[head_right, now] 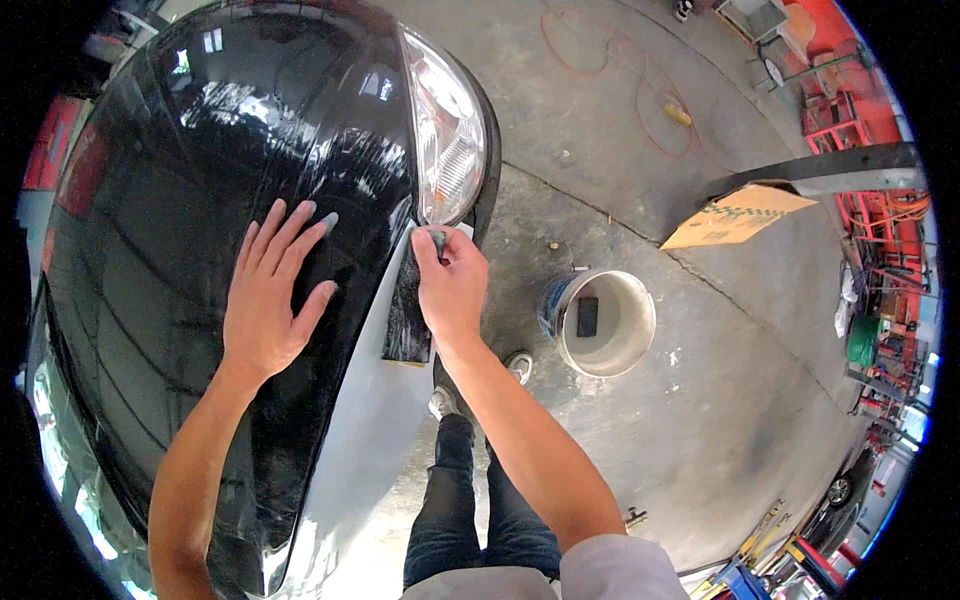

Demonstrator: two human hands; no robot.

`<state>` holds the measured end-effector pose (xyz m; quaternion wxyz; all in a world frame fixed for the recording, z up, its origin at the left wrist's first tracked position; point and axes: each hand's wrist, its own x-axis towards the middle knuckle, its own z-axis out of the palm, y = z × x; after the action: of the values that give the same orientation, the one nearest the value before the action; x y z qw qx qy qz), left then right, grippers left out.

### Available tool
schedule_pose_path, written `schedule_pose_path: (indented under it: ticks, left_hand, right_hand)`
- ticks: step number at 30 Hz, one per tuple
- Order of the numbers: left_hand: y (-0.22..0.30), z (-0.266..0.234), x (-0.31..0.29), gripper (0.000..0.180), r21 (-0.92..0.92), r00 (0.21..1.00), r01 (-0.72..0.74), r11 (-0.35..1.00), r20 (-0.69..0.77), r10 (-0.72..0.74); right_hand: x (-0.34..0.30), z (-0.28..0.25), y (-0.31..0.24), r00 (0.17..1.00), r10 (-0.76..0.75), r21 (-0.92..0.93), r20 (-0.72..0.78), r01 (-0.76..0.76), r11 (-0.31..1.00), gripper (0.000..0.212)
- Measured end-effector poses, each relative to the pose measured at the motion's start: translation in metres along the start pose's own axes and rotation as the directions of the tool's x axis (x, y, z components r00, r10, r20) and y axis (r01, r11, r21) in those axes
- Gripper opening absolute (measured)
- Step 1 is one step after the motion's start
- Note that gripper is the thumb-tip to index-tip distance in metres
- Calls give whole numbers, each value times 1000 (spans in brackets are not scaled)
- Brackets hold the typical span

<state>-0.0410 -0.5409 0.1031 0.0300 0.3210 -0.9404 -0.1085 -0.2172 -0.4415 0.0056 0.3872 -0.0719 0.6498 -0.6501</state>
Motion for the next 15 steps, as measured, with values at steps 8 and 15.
schedule_pose_path:
  ticks: [8, 15]
  left_hand:
    - [1, -2, 0, 59, -3, 1000, 16, 1000, 21, -16]
    - [0, 0, -1, 60, 13, 1000, 11, 1000, 15, -12]
  right_hand:
    - [7, 11, -6, 989, -101, -260, -106, 70, 963, 20]
    - [13, 16, 5, 969, -209, -253, -130, 172, 952, 20]
